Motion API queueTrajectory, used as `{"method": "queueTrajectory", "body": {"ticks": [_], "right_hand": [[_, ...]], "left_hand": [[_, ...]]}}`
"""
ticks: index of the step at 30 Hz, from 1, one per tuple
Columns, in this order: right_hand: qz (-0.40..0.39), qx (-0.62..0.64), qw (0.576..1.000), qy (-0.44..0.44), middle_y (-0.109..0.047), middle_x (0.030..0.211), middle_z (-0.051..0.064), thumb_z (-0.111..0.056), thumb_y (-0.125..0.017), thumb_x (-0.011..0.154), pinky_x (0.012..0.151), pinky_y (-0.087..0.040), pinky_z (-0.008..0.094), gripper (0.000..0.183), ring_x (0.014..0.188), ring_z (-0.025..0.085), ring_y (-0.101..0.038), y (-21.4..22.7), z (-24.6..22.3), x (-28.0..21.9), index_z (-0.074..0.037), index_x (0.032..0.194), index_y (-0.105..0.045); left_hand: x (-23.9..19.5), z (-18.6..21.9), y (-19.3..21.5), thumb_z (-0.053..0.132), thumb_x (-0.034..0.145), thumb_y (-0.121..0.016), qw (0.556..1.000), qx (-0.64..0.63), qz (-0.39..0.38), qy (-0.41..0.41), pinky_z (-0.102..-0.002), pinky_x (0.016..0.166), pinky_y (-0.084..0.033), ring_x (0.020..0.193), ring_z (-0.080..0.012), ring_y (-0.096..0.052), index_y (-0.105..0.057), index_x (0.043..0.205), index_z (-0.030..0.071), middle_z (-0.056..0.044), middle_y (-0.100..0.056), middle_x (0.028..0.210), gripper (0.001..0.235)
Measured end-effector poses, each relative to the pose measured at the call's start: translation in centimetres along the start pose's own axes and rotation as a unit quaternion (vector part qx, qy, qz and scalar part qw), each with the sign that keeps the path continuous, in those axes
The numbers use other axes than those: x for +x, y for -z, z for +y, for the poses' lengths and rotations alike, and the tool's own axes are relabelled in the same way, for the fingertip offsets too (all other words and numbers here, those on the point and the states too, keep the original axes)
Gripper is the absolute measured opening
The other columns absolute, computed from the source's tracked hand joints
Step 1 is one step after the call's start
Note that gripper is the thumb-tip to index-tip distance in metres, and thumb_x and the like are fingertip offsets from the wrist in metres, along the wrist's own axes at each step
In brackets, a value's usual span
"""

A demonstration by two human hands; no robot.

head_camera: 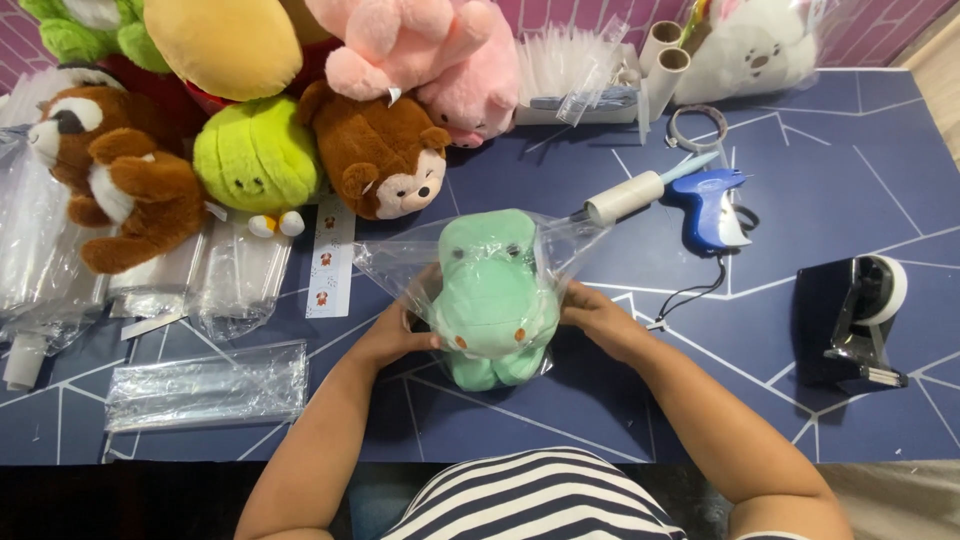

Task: The person cleans a plush toy with a lint roller and then packages it into a plastic bag, sealing it with tape.

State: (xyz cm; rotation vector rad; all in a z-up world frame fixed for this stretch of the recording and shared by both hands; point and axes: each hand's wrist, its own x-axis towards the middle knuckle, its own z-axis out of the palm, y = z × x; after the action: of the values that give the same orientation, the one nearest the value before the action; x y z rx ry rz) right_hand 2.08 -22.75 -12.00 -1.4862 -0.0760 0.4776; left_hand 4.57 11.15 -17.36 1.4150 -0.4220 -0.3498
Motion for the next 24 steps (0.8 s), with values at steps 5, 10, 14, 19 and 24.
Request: {"method": "queueTrajectory", "body": {"ticks": [5,10,14,19,24], "right_hand": [[-0.021,-0.125,0.992,0.007,-0.068,0.135,0.021,-0.002,-0.068,0.090,0.106,-0.053,0.048,0.064,0.124,0.034,-0.067,-2.1,-3.5,-1.1,-0.005,0.150,-0.050],[0.007,0.015,0.998,0.057,-0.058,0.145,0.021,-0.004,-0.069,0.091,0.096,-0.059,0.043,0.080,0.127,0.033,-0.061,-2.5,0.3,0.8,-0.014,0.162,-0.032],[0.004,0.207,0.975,0.078,-0.045,0.155,0.014,-0.016,-0.066,0.094,0.083,-0.059,0.034,0.067,0.123,0.028,-0.059,-2.5,1.9,1.5,-0.017,0.154,-0.035],[-0.067,0.161,0.959,0.224,-0.029,0.166,0.015,-0.012,-0.088,0.072,0.107,-0.051,0.048,0.079,0.146,0.041,-0.038,-3.1,1.7,0.5,-0.013,0.140,-0.047],[0.086,-0.154,0.916,0.360,-0.044,0.153,0.016,-0.019,-0.091,0.076,0.113,-0.047,0.045,0.070,0.140,0.034,-0.049,-4.5,1.5,0.6,-0.007,0.134,-0.053]], "left_hand": [[0.5,9.9,-4.9,0.027,0.072,-0.090,0.995,0.044,0.041,0.079,-0.058,0.126,-0.016,0.151,-0.0466,-0.020,-0.031,0.160,0.003,-0.026,-0.030,0.163,0.109],[0.1,-0.8,-1.6,0.042,0.101,-0.061,0.984,-0.092,0.124,0.084,-0.056,0.118,-0.036,0.140,-0.0342,-0.050,-0.039,0.158,0.012,-0.015,-0.050,0.153,0.069],[-0.8,0.7,-3.2,0.037,0.102,-0.055,0.987,-0.022,0.139,0.079,-0.056,0.119,-0.033,0.140,-0.0357,-0.048,-0.036,0.158,0.009,-0.018,-0.047,0.154,0.066],[-1.3,3.0,-4.3,0.032,0.105,-0.049,0.983,0.067,0.158,0.069,-0.055,0.122,-0.030,0.141,-0.0376,-0.045,-0.034,0.158,0.005,-0.022,-0.045,0.154,0.062],[-1.7,5.5,-5.1,0.024,0.108,-0.040,0.963,0.191,0.182,0.062,-0.054,0.124,-0.026,0.143,-0.0402,-0.041,-0.030,0.158,-0.001,-0.027,-0.041,0.155,0.057]]}}
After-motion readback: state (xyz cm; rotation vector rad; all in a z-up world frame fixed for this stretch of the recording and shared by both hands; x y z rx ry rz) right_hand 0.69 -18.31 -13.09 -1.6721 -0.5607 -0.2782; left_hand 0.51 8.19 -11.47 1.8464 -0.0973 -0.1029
